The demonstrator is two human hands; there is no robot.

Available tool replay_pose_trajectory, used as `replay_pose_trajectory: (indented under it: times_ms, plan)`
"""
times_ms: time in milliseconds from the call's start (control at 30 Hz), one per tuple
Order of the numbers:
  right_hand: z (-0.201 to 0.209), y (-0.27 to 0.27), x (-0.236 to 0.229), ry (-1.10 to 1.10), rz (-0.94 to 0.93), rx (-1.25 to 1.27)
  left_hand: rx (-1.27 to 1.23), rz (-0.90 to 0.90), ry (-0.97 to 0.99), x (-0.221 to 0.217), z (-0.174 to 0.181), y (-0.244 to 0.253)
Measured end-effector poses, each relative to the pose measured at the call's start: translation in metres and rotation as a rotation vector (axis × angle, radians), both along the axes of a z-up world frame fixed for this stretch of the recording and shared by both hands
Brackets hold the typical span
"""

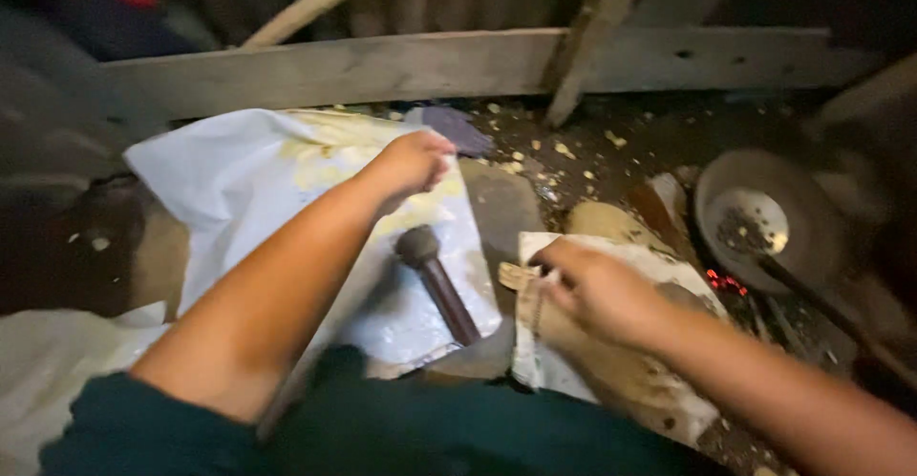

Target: Cracking nuts with a hammer and picking out the kernels by hand.

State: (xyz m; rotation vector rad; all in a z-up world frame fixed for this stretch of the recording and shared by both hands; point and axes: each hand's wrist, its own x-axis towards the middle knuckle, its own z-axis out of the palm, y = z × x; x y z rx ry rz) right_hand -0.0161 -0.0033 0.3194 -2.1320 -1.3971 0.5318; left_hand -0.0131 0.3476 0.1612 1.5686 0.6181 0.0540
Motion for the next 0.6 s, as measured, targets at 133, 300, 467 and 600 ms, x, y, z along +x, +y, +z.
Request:
replay_pose_trajectory:
  times_ms: [133, 300, 467, 600]
  plan:
    - [-0.076, 0.095, -0.039, -0.007, 0.073, -0.349, -0.060, 0.155, 0.065, -0.097, -0.065, 0.058]
    - [-0.194, 0.153, -0.080, 0.290, -0.393, -0.369, -0.665, 0.522, -0.228, -0.129, -0.096, 0.032]
    - [-0.173, 0.117, -0.069, 0.198, -0.490, -0.408, 0.154, 0.277, -0.090, -0.079, -0.135, -0.004]
    - [-0.168, 0.102, -0.036, 0.200, -0.671, -0.310, 0.953, 0.031, -0.290, -0.060, -0.139, -0.036]
